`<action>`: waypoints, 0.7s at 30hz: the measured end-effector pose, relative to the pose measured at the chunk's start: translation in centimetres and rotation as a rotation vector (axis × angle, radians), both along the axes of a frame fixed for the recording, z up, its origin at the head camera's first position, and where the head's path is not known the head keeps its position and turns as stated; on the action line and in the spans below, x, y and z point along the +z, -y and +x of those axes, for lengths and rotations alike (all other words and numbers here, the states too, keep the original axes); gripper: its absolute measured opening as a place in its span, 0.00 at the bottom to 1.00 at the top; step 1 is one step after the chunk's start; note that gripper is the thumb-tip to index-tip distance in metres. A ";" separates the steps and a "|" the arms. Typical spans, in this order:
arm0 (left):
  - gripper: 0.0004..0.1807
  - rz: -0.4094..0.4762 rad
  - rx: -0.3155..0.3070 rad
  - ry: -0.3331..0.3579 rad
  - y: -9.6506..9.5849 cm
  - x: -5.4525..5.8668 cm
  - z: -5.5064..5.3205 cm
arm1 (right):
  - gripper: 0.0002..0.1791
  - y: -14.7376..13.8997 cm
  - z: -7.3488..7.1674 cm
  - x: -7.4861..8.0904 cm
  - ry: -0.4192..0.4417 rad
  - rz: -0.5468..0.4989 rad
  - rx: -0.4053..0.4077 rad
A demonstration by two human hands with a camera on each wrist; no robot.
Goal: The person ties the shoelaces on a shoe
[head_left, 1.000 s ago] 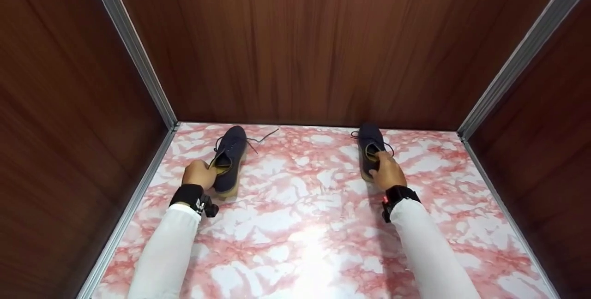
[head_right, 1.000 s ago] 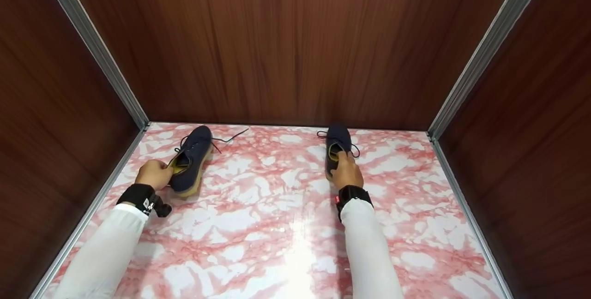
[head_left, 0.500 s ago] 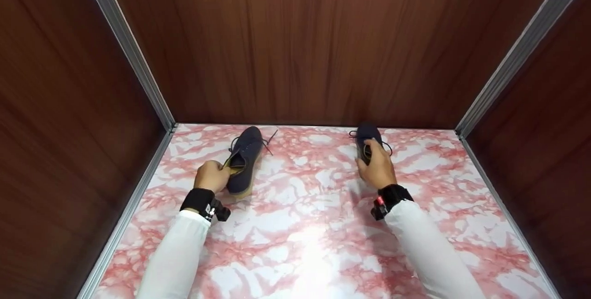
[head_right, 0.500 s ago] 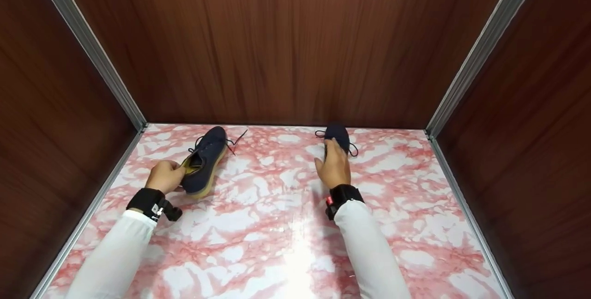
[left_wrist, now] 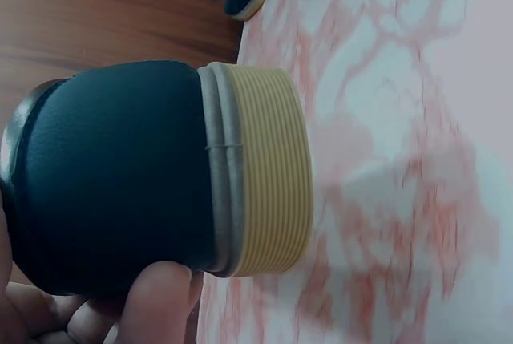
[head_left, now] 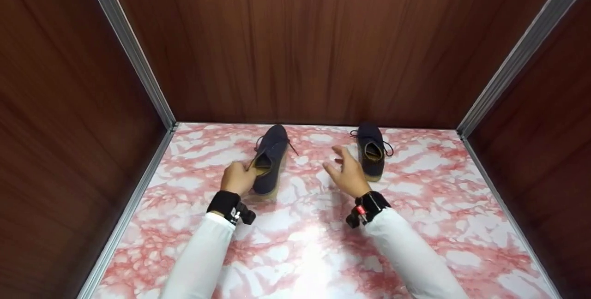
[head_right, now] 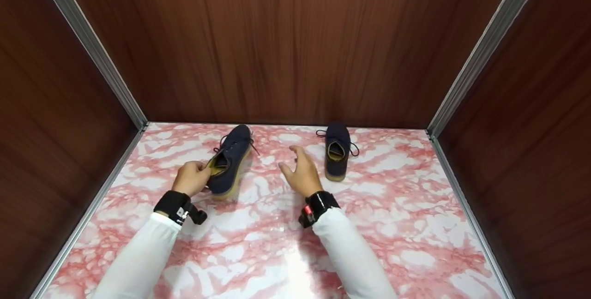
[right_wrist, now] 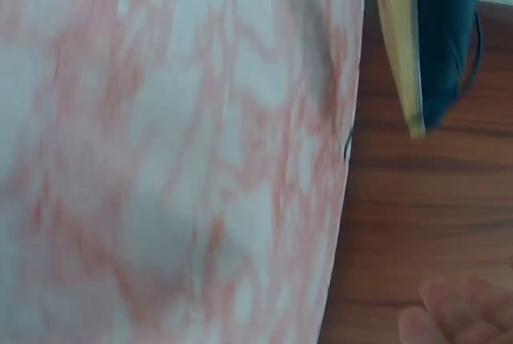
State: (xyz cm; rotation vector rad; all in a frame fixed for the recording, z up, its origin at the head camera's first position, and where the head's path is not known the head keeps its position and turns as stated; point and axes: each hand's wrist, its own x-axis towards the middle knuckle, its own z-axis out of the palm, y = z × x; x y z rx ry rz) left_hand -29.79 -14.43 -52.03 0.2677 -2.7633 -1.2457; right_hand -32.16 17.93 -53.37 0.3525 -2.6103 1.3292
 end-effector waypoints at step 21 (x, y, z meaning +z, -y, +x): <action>0.10 -0.066 -0.137 -0.070 -7.5 -2.5 2.0 | 0.40 3.9 1.2 -3.9 0.555 -0.462 0.134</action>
